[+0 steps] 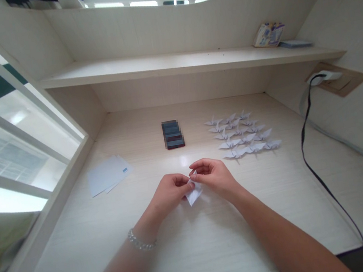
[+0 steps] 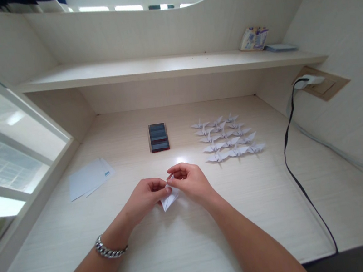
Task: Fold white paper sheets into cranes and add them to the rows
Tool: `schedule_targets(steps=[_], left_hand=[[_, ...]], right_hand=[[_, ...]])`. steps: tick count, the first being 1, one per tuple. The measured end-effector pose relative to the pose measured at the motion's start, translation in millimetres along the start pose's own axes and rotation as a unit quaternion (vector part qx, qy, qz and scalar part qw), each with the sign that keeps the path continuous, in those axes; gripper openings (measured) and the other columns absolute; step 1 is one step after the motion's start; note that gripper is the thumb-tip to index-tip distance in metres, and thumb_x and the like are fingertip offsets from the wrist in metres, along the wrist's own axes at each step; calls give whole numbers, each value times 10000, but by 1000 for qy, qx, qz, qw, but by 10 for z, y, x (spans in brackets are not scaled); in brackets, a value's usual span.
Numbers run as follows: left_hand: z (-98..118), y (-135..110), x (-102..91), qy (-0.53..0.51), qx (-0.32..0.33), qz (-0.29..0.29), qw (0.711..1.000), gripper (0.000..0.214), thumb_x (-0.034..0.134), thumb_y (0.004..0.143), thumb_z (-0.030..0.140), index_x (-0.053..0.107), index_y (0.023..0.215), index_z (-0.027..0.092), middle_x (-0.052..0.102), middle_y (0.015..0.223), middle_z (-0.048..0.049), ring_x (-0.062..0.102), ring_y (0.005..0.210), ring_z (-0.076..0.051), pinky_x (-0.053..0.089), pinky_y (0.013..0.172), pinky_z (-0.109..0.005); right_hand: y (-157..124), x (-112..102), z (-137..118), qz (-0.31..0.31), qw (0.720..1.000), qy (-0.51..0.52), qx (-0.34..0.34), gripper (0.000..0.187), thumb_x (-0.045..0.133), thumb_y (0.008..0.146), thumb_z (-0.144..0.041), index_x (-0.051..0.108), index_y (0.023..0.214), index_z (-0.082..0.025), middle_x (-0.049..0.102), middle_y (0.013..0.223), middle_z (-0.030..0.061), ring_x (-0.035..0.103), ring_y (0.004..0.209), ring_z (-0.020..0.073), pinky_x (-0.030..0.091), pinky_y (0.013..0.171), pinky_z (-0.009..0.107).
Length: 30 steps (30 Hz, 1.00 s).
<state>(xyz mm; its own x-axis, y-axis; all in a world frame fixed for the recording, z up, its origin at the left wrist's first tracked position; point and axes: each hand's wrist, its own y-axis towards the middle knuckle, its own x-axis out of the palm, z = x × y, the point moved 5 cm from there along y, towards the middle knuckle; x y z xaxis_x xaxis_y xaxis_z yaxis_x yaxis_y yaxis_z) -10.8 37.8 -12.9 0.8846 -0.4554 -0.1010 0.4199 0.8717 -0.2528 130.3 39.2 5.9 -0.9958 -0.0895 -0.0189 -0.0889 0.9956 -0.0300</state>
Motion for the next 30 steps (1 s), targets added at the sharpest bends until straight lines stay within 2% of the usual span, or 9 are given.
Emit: schedule_targets(steps=[5,13,19,22,26,30], left_hand=[[17,3,12,30,10,-11,999,245,592,708,364,662,721,130,597,612,-23,505,528,-114,370,498,-224],[23,-5,5,22,5,5,1000,213,595,706,338,659,706,135,594,601,-15,502,517,-103,370,490,-214],[27,2,4,15,10,10,1000,245,608,707,375,668,708,137,608,603,-23,525,517,-110,395,486,-216],[43,11,-27,2,23,34,999,258,613,710,383,678,736,135,629,638,-38,544,548,-120,416,499,-219],[69,23,-96,-38,46,85,995,291,615,722,398,680,817,131,653,711,-59,564,598,-129,446,520,-222],[82,26,-121,-66,53,109,990,328,615,729,407,676,896,131,665,771,-75,586,649,-143,465,524,-221]], right_hand=[[13,-2,37,9,998,55,21,238,716,629,-288,646,807,-145,672,705,51,629,671,175,502,622,294],[18,-15,14,4,996,90,16,251,619,744,-370,625,886,-162,682,776,65,634,701,174,516,643,315],[24,-26,0,27,999,38,-23,240,726,643,-306,646,811,-156,676,751,55,632,721,178,501,658,289],[26,-22,14,39,998,42,-15,260,685,684,-348,638,856,-159,676,771,57,628,720,177,503,637,288],[20,35,70,-1,999,29,19,264,660,699,-364,634,878,-171,668,851,57,621,755,174,504,630,278],[12,89,123,-26,998,46,46,210,666,686,-300,620,848,-174,658,758,27,612,654,147,489,563,251]])
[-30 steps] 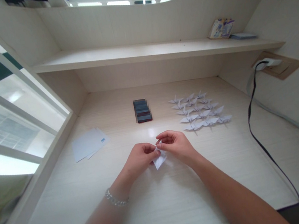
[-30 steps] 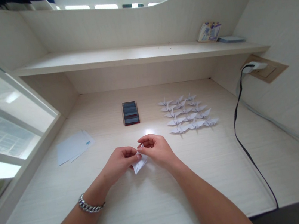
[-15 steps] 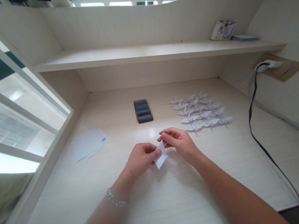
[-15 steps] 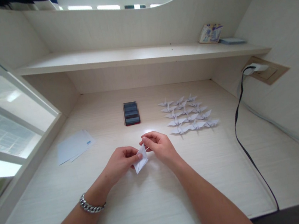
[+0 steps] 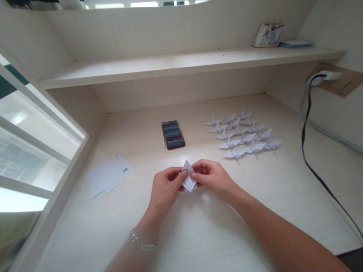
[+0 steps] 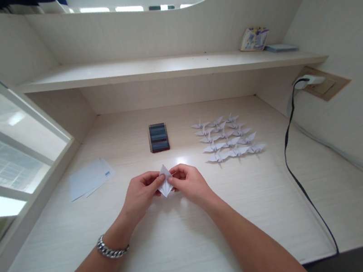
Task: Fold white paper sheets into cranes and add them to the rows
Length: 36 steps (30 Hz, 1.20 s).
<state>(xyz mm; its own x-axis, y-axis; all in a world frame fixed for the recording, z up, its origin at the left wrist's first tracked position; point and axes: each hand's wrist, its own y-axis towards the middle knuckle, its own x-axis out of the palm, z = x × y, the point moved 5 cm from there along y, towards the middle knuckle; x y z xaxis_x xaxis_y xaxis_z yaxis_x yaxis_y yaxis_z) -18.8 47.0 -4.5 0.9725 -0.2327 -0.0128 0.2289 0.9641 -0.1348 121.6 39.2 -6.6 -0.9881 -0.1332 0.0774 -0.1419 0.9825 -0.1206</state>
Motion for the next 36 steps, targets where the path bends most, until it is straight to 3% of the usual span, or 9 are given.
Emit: schedule_targets(steps=[6,13,27,36], left_hand=[[10,-12,65,-48,2,-45,998,363,654,710,340,642,1011,139,663,918,-97,621,779,-183,516,654,-281],[23,-24,53,-51,20,5,998,407,695,673,305,603,1031,134,627,748,-46,592,680,-140,514,614,-260],[6,-34,79,-66,-3,-25,998,558,710,596,145,546,1129,170,634,828,-35,618,688,-140,496,661,-267],[30,-37,82,-83,-9,-21,996,501,663,634,153,552,1122,162,622,785,-25,616,686,-142,519,680,-302]], right_hand=[[0,-63,-23,55,998,9,-5,170,670,665,-273,617,781,-160,641,701,14,594,622,135,471,520,228],[-12,-15,-43,39,999,14,-30,242,682,650,-255,614,862,-162,643,768,27,590,668,140,482,556,238],[-11,-40,-21,84,995,5,-47,284,689,640,-299,635,883,-162,651,749,35,602,672,165,507,581,277],[-8,-23,-61,53,998,25,-32,295,675,619,-193,617,906,-159,667,831,48,624,706,171,529,625,298]])
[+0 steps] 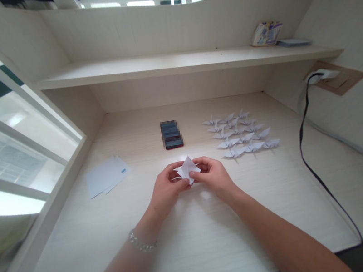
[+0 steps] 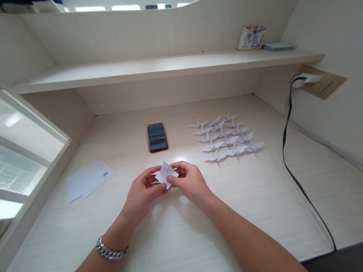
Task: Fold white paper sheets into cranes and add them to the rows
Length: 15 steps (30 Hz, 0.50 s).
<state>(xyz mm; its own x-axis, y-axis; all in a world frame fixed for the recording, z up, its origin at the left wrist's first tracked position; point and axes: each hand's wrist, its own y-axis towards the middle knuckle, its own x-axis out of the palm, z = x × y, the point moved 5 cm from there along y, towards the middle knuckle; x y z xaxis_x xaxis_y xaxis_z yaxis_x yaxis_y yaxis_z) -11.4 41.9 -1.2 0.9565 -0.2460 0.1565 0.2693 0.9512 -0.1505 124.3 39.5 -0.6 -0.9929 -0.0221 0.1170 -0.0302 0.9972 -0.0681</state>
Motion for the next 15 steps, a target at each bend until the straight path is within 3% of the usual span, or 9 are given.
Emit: schedule_targets(steps=[15], left_hand=[[11,6,-35,11,-3,25,1000,465,722,619,273,588,1046,142,585,606,21,608,573,-136,533,611,-294]], right_hand=[[4,-8,56,-11,1000,2,-1,333,690,630,-242,620,944,-159,675,844,57,640,730,193,543,644,318]])
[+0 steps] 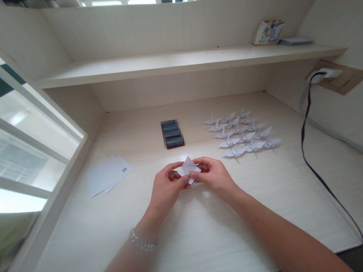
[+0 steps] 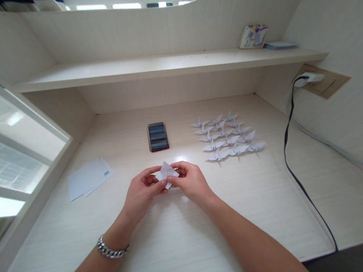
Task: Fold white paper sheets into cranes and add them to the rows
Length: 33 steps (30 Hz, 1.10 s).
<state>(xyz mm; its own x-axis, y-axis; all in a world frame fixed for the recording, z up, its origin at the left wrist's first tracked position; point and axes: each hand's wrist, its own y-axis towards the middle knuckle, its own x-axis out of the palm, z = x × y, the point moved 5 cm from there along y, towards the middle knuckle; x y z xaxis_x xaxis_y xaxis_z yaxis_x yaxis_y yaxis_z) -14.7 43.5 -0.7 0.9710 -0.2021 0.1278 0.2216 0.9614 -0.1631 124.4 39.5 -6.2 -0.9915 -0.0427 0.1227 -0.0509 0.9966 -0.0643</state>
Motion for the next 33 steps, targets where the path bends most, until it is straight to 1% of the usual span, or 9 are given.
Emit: schedule_targets(steps=[5,11,17,23,33], left_hand=[[-40,14,-17,-8,-11,2,1000,448,703,646,308,590,1048,143,587,607,10,617,584,-148,533,618,-311],[-48,38,-39,11,-1,9,1000,411,693,649,294,625,1018,127,571,593,9,569,549,-117,504,575,-262],[-39,32,-30,-7,-4,13,1000,400,697,634,280,635,1002,137,574,614,13,565,591,-112,493,592,-245],[-52,31,-32,-3,-4,20,1000,391,704,630,273,624,990,141,561,605,20,567,586,-110,498,588,-246],[-21,17,-39,27,9,24,999,373,692,652,280,618,994,151,560,613,15,569,568,-112,513,585,-256]], right_hand=[[0,-13,-16,7,1000,-4,1,345,709,618,-269,630,937,-163,681,828,51,638,712,184,538,634,310],[0,-15,4,4,1000,10,12,328,682,654,-278,630,954,-157,679,820,49,642,742,182,543,650,304],[-3,-11,9,5,1000,5,10,354,690,641,-326,636,951,-163,680,821,50,645,753,193,548,650,316],[-22,-6,-23,15,1000,-5,13,324,688,649,-300,634,937,-163,679,800,45,646,713,181,554,638,311],[-13,-7,-40,9,1000,-14,-2,277,666,673,-245,645,935,-158,675,774,39,644,703,169,549,621,287]])
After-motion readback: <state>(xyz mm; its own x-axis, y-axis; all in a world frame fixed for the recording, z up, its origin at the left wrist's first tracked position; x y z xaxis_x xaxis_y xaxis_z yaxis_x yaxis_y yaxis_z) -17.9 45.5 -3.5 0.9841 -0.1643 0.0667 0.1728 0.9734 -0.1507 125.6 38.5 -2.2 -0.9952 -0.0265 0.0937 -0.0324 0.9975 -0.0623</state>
